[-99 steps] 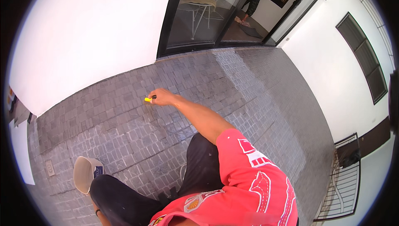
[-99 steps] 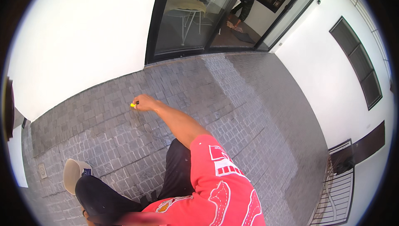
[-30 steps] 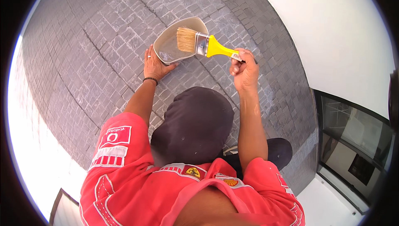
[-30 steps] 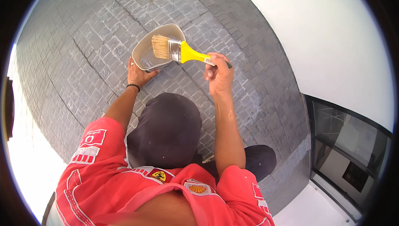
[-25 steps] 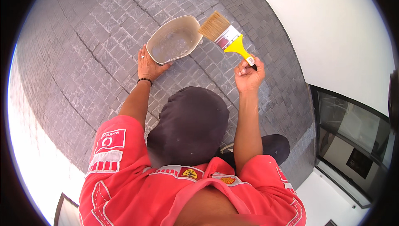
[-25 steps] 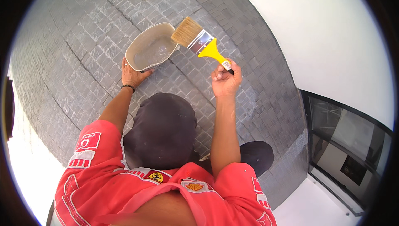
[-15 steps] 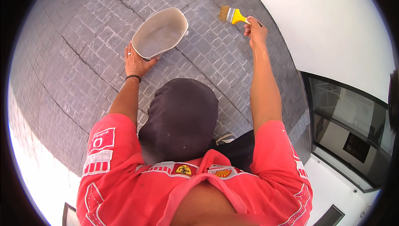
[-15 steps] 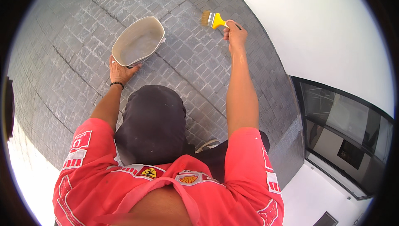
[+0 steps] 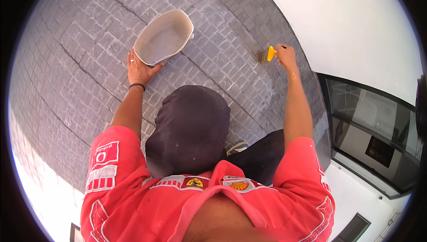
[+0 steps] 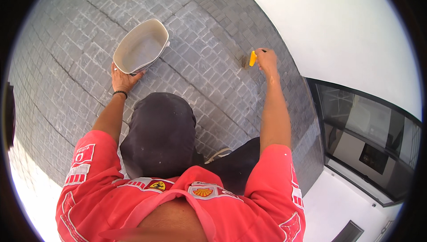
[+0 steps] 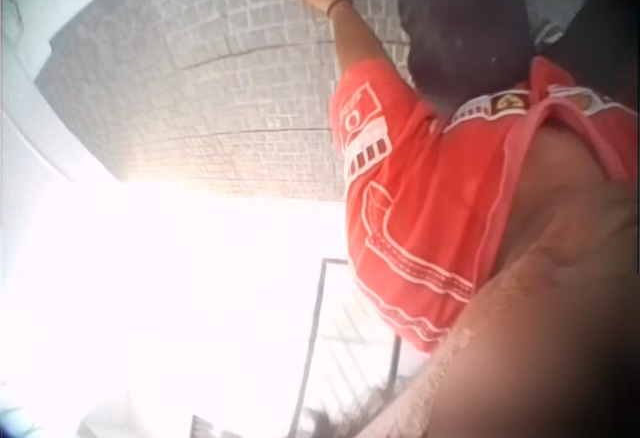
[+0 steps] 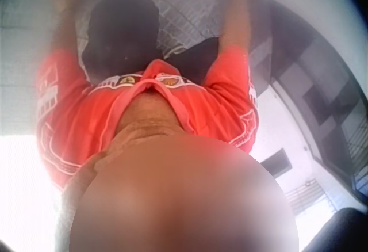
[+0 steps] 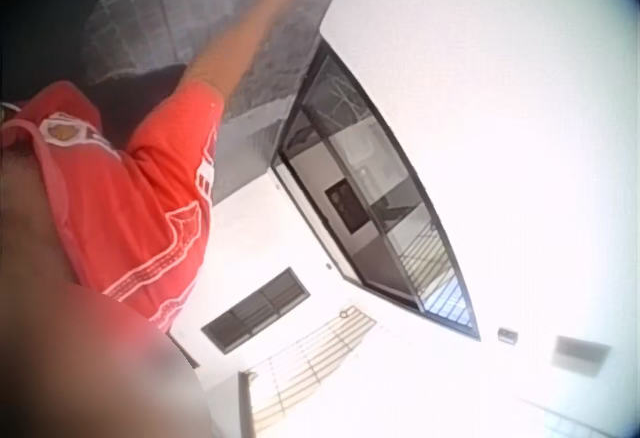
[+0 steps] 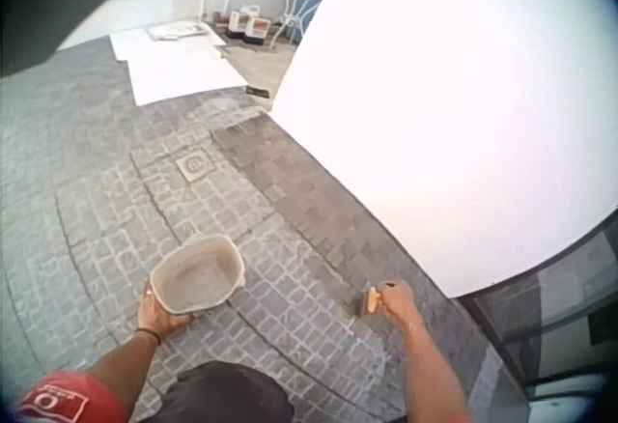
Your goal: The person sits on a tiled floor and applies a white grout-like substance into the gaps between tiles using a yellow brush and a metal trowel. They repeatedly dip the brush into a container and spread the material along the grout lines, occasionally switching to the trowel to smooth or fill the gaps.
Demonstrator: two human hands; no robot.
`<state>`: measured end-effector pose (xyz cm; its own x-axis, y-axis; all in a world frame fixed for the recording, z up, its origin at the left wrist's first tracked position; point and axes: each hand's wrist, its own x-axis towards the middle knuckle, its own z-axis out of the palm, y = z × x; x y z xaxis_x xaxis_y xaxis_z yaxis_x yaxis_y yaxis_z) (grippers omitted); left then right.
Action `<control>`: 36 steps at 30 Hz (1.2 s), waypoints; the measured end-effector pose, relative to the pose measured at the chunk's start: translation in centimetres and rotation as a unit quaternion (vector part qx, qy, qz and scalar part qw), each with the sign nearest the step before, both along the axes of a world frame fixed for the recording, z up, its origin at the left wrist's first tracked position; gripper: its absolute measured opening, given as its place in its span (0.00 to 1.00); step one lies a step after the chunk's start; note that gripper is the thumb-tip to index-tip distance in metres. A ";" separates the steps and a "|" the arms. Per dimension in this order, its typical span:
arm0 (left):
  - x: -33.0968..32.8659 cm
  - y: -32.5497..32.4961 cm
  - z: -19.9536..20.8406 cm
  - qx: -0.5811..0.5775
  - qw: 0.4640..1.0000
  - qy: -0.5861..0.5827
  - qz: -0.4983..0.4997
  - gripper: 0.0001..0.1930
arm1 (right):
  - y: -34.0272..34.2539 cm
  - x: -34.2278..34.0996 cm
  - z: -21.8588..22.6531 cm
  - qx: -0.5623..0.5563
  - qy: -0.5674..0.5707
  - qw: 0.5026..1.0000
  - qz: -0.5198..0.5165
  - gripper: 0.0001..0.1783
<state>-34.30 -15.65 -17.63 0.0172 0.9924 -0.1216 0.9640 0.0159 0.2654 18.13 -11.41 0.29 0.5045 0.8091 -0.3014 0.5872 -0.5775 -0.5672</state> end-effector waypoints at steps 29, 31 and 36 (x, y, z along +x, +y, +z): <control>-0.2 0.2 -0.2 0.012 0.999 -0.030 0.021 0.62 | 14.3 -13.7 -3.9 0.103 0.197 0.975 -0.031 0.14; -0.2 0.0 0.0 0.017 0.998 -0.048 0.026 0.61 | 11.1 -9.9 -3.5 0.094 0.168 0.980 -0.044 0.17; -0.2 -0.2 0.5 0.028 0.998 -0.061 0.023 0.61 | 0.1 -0.4 -1.9 0.047 0.137 0.980 -0.133 0.13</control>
